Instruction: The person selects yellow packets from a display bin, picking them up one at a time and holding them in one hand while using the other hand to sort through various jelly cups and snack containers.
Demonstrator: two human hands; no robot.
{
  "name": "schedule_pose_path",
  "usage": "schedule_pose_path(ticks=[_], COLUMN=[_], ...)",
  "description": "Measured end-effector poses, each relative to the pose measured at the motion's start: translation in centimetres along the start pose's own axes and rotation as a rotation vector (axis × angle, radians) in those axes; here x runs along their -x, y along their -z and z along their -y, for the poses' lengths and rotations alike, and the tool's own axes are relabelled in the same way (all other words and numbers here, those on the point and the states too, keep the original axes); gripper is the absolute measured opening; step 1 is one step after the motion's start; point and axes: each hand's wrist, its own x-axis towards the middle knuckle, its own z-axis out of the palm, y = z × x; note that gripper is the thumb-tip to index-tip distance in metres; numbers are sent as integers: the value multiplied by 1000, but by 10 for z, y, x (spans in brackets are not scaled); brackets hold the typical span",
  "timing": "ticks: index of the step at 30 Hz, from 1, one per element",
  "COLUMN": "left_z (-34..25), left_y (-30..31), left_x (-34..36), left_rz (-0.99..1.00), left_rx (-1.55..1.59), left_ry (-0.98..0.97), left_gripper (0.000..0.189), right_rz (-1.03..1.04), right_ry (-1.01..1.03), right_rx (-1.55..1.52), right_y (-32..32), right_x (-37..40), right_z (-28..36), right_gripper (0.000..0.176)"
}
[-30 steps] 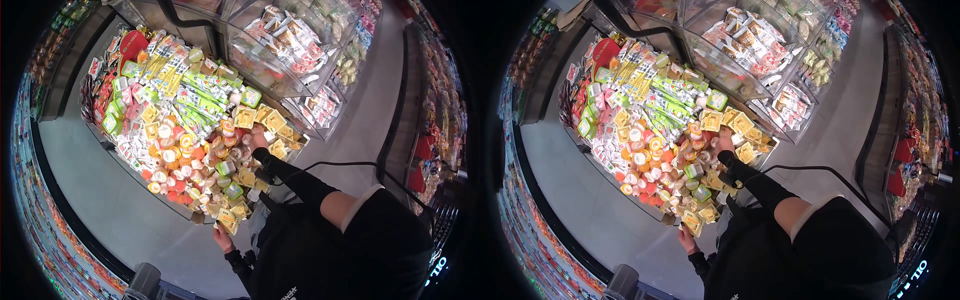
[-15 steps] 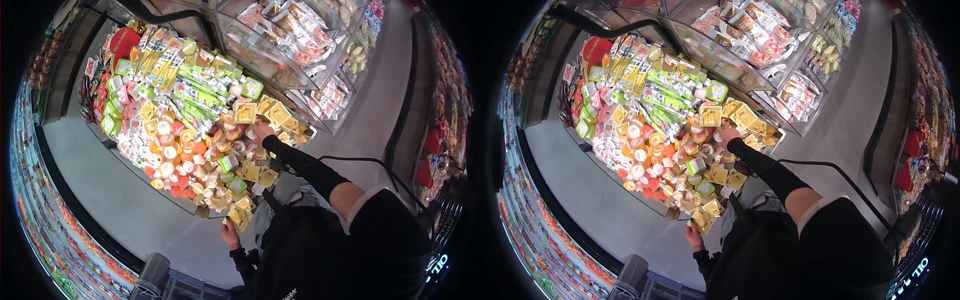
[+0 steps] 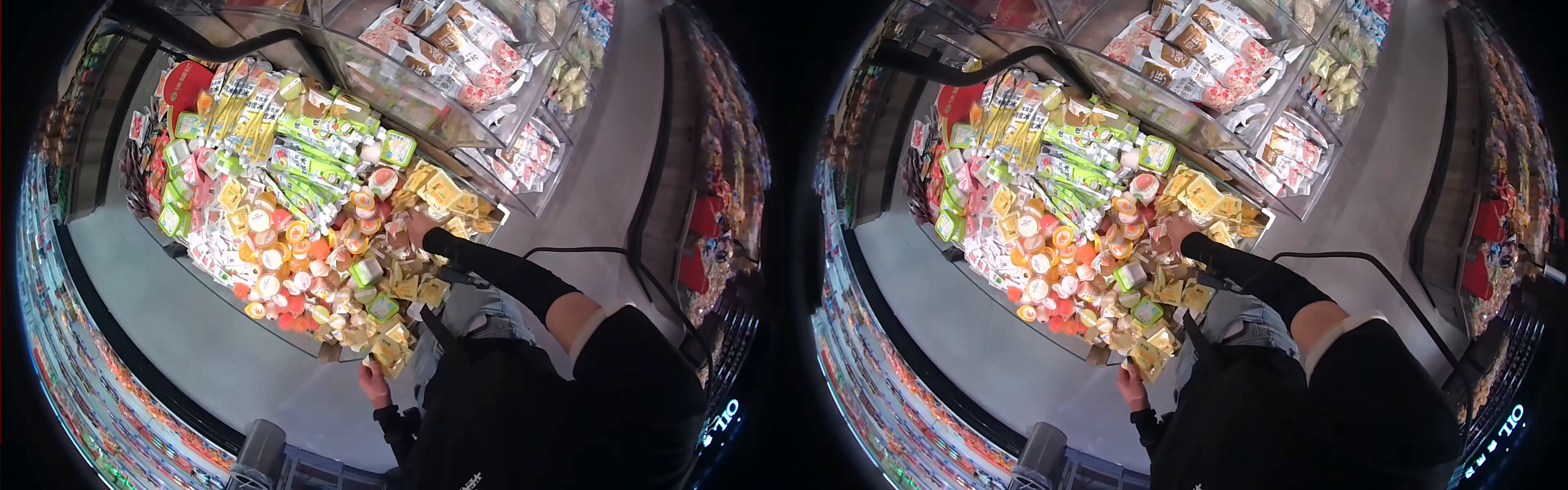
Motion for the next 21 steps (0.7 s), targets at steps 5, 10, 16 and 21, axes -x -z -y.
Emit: schedule_pose_path(ticks=[5,10,16,21], left_z=[5,2,3,-6], left_y=[5,5,4,2], left_x=[1,7,6,7], left_rz=[-22,-26,-23,-22], left_rx=[-64,-138,-112,-145], left_ry=[37,41,21,21], left_gripper=[25,25,26,27], right_rz=[-160,-197,-283,-335], right_ry=[61,78,161,282], right_rx=[164,276,292,298], right_y=[8,-8,0,-22], right_x=[7,-11,-8,-19], right_z=[14,12,9,-12], right_gripper=[33,32,22,21])
